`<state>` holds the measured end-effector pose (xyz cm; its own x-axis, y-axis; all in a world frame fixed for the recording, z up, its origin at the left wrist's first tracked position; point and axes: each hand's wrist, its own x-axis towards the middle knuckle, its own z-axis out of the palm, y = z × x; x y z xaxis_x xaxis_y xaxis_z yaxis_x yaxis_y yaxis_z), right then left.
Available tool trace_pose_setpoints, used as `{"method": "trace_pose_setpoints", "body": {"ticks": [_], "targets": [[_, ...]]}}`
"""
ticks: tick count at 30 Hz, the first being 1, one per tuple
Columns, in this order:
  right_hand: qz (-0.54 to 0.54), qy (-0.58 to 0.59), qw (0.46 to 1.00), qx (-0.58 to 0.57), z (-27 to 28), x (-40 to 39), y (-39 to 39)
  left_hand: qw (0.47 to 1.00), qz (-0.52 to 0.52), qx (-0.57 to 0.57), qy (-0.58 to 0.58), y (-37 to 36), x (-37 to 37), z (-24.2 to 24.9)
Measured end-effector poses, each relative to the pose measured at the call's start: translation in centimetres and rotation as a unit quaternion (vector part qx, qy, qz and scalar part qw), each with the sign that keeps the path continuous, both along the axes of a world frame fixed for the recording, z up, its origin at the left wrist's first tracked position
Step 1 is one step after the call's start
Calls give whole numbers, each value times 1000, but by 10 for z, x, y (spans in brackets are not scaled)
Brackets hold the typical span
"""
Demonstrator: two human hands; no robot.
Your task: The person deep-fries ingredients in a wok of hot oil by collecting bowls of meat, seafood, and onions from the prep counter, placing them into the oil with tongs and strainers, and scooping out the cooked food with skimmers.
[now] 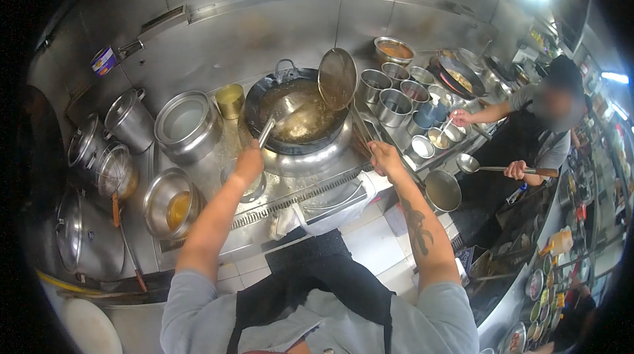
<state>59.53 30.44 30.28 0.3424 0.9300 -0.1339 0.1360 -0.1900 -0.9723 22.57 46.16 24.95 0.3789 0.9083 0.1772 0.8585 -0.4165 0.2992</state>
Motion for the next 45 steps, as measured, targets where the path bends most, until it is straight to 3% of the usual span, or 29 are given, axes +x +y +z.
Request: {"method": "trace_pose_setpoints", "body": {"ticks": [9,12,15,18,22,27,29,30,33,34,36,38,39,40,41,43,45], "targets": [[10,-221,971,90,-25,16,15,994,-19,60,89,-57,28,-4],[-6,-168,983,78,-19,4,15,998,-9,43,39,-74,36,-8],[-31,-1,999,8,1,-19,16,999,-6,-12,-31,-87,41,-5],[-13,184,983,10,6,-36,25,993,-10,-49,-104,-102,42,-10],[50,309,950,4,2,-68,30,982,-23,-62,-178,-119,24,-25],[133,367,919,-47,16,-163,-3,886,62,-146,-436,-160,-22,-43],[189,379,904,-61,0,-196,-17,821,89,-200,-528,-175,-45,-60],[190,387,899,-76,-7,-213,-25,759,125,-288,-571,-186,-56,-51],[199,400,888,-108,-35,-254,-47,649,156,-382,-639,-202,-80,-62],[196,411,882,-122,-53,-263,-51,647,160,-412,-621,-206,-82,-61],[212,358,903,-104,-104,-277,-60,600,133,-457,-643,-211,-82,-65],[203,383,893,-124,-129,-287,-70,549,64,-508,-661,-212,-80,-89],[283,340,888,-126,-140,-280,-74,520,80,-523,-670,-210,-79,-109],[360,232,894,-129,-145,-276,-77,510,56,-525,-680,-216,-74,-106],[457,160,865,-134,-149,-265,-80,500,36,-520,-691,-222,-72,-100],[560,-51,827,11,-180,-243,-80,480,103,-533,-689,-222,-78,-133],[526,-163,832,68,-147,-194,-77,474,152,-536,-682,-230,-88,-150]]}}
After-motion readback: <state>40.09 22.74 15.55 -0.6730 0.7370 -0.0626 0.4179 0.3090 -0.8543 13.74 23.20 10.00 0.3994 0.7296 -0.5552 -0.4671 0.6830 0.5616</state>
